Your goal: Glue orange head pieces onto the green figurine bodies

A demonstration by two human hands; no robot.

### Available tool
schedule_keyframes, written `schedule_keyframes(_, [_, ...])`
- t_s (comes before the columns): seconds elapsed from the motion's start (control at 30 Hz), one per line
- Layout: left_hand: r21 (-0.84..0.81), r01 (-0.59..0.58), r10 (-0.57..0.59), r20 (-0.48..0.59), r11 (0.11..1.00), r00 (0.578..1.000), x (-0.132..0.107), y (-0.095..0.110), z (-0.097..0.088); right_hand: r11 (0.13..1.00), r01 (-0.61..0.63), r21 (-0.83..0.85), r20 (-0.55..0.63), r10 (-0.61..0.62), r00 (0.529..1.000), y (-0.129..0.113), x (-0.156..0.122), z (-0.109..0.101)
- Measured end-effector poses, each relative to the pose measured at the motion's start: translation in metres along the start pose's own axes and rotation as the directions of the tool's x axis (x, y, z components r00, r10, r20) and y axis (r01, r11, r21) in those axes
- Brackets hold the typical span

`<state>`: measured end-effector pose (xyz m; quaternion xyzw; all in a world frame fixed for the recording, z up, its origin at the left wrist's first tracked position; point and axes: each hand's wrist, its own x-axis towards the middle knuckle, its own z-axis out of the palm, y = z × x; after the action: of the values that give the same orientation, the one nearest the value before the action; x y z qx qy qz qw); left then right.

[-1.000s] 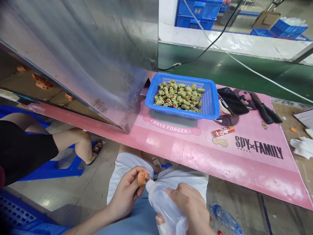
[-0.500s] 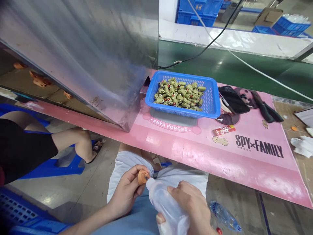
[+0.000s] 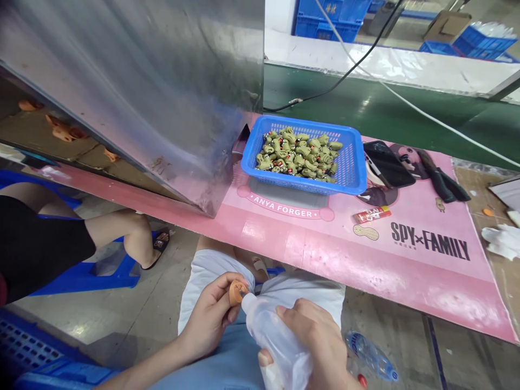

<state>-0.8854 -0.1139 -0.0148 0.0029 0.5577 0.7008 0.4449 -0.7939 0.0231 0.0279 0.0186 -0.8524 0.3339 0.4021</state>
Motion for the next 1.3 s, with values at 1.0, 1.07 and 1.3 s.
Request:
schedule_keyframes(1.0, [-0.018, 0.022, -0.022, -0.006, 1.000, 1.000, 0.0009, 0.0014, 0.0001, 0.998, -0.052, 0.039, 0.026, 0.051, 0.998, 0.0012, 0.0031, 0.0010])
schedule_keyframes(1.07, [-0.013, 0.022, -0.022, -0.004, 1.000, 1.000, 0.0009, 0.0010, -0.0003, 0.999, -0.045, 0.027, 0.030, 0.044, 0.999, 0.0012, 0.0025, 0.0006])
schedule_keyframes(1.3, [-0.021, 0.035, -0.035, 0.004, 0.999, 0.999, 0.0018, 0.0004, -0.0005, 0.998, -0.062, 0.028, 0.052, 0.061, 0.997, 0.0016, 0.0023, 0.0003])
